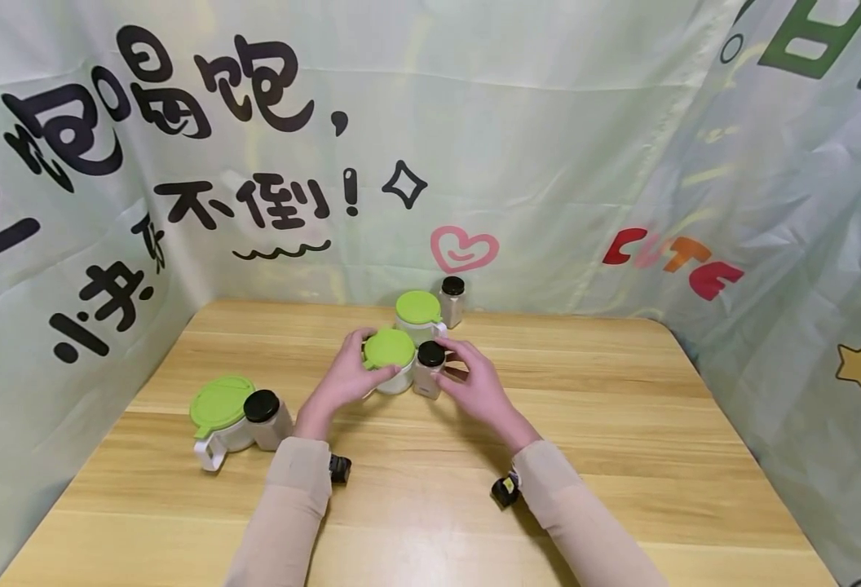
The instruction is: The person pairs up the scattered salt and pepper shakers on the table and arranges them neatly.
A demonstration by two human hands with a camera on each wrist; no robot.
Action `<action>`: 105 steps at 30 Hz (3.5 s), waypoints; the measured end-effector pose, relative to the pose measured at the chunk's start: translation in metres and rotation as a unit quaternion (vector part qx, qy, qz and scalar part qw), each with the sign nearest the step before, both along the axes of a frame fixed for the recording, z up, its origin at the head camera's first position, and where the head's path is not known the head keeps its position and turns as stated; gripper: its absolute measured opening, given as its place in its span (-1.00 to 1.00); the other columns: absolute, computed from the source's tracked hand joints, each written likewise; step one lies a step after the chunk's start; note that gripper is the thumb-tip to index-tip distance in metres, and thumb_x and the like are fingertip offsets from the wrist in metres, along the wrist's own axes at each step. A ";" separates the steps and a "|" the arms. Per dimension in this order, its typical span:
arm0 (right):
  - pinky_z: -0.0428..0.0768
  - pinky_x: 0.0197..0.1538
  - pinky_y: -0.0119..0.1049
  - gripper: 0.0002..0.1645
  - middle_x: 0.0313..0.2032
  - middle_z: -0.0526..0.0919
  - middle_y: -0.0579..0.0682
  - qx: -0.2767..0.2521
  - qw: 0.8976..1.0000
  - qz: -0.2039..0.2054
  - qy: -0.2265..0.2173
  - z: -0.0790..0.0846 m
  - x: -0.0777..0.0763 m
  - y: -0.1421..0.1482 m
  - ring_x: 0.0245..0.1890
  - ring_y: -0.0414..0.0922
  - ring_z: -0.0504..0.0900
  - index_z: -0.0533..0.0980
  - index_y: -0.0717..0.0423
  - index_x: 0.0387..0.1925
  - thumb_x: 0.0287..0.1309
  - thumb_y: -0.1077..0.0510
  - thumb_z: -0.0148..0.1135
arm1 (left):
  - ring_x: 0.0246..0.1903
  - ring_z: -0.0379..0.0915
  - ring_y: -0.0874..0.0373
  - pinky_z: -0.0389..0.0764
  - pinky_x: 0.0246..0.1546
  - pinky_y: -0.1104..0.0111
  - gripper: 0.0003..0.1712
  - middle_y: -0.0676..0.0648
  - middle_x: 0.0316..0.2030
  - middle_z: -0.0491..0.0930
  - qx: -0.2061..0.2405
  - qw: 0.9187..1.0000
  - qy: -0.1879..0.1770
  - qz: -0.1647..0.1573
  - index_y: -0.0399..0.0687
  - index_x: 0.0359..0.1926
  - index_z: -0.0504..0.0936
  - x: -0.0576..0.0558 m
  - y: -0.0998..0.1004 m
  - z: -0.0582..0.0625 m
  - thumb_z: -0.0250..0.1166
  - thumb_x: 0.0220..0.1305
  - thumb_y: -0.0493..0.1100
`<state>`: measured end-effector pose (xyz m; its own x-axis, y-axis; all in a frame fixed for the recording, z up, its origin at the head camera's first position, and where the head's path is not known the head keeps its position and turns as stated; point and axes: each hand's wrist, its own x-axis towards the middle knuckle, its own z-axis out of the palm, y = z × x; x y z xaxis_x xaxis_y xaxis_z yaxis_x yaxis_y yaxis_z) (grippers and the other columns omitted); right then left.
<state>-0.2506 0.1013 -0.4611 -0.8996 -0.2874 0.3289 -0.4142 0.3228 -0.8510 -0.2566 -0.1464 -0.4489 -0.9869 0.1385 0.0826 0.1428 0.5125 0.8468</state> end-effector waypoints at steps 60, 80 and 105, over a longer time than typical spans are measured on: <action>0.68 0.17 -0.22 -0.34 0.20 0.60 0.15 -0.011 0.992 0.125 -0.028 0.012 0.088 0.058 0.17 0.18 0.63 0.53 0.19 0.24 0.08 0.46 0.49 | 0.13 0.47 0.11 0.63 0.06 0.12 -0.03 0.04 0.21 0.48 -0.091 0.987 0.014 -0.133 0.01 0.52 0.36 0.114 -0.009 0.006 0.49 0.22 0.25; 0.67 0.19 -0.19 -0.32 0.24 0.58 0.11 0.001 0.989 0.141 -0.049 0.013 0.104 0.065 0.21 0.15 0.61 0.52 0.10 0.26 0.10 0.44 0.49 | 0.24 0.50 -0.03 0.55 0.30 0.04 -0.09 0.01 0.36 0.48 -0.010 0.978 -0.020 -0.205 0.04 0.47 0.41 0.113 -0.016 -0.003 0.56 0.17 0.16; 0.72 0.15 -0.07 -0.33 0.21 0.61 0.03 0.026 0.987 0.156 0.002 0.011 0.119 0.074 0.17 -0.03 0.63 0.51 0.02 0.30 0.16 0.26 0.53 | 0.20 0.52 -0.02 0.62 0.22 0.12 -0.12 0.01 0.28 0.53 -0.012 0.972 0.005 -0.233 0.02 0.43 0.44 0.120 -0.014 -0.001 0.54 0.17 0.19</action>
